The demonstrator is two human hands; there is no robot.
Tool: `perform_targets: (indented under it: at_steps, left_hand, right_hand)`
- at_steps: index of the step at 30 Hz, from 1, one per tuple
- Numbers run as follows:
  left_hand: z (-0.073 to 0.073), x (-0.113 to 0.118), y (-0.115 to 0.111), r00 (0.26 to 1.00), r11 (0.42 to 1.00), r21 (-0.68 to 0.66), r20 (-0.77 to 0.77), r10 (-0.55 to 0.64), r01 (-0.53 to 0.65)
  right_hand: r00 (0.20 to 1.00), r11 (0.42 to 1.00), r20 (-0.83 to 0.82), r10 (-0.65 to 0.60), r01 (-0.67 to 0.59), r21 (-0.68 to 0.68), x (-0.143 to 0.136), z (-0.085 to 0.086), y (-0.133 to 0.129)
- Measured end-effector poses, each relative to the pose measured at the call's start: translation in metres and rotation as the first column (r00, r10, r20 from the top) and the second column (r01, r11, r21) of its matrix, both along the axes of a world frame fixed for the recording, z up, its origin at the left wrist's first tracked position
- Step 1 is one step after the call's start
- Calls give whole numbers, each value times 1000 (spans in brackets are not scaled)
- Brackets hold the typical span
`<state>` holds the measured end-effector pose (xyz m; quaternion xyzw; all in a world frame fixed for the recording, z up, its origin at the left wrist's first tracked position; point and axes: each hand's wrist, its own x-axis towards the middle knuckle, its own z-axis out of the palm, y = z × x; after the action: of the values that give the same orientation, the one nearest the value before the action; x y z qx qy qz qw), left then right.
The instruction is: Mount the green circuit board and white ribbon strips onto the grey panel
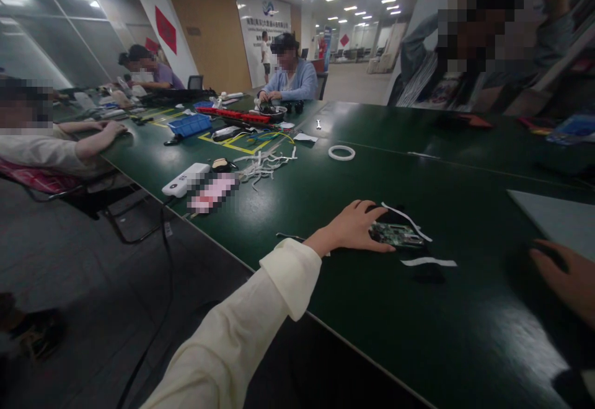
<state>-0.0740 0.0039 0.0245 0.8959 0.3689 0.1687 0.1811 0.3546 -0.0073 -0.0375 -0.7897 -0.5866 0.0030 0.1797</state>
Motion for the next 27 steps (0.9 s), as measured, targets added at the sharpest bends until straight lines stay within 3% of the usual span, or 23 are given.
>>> perform_targets:
  at_steps: [3, 9, 17, 23, 27]
  left_hand:
    - [4, -1, -1, 999, 1000, 9, 45, 6, -7]
    - [11, -4, 1, 983, 997, 38, 169, 67, -74]
    - [14, -11, 10, 923, 963, 153, 351, 156, -221]
    - [13, -13, 14, 904, 947, 184, 389, 175, -262]
    - [9, -10, 17, 901, 939, 210, 400, 170, -271]
  right_hand:
    - [999, 995, 22, 40, -38, -88, -27, 13, -8]
    - [982, 983, 54, 181, -179, -41, -65, 21, -14]
    - [951, 953, -58, 304, -302, 36, -110, 39, -32]
    - [885, 885, -73, 460, -450, 116, -140, 40, -44]
    - [793, 801, -118, 598, -589, 106, -167, 50, -59]
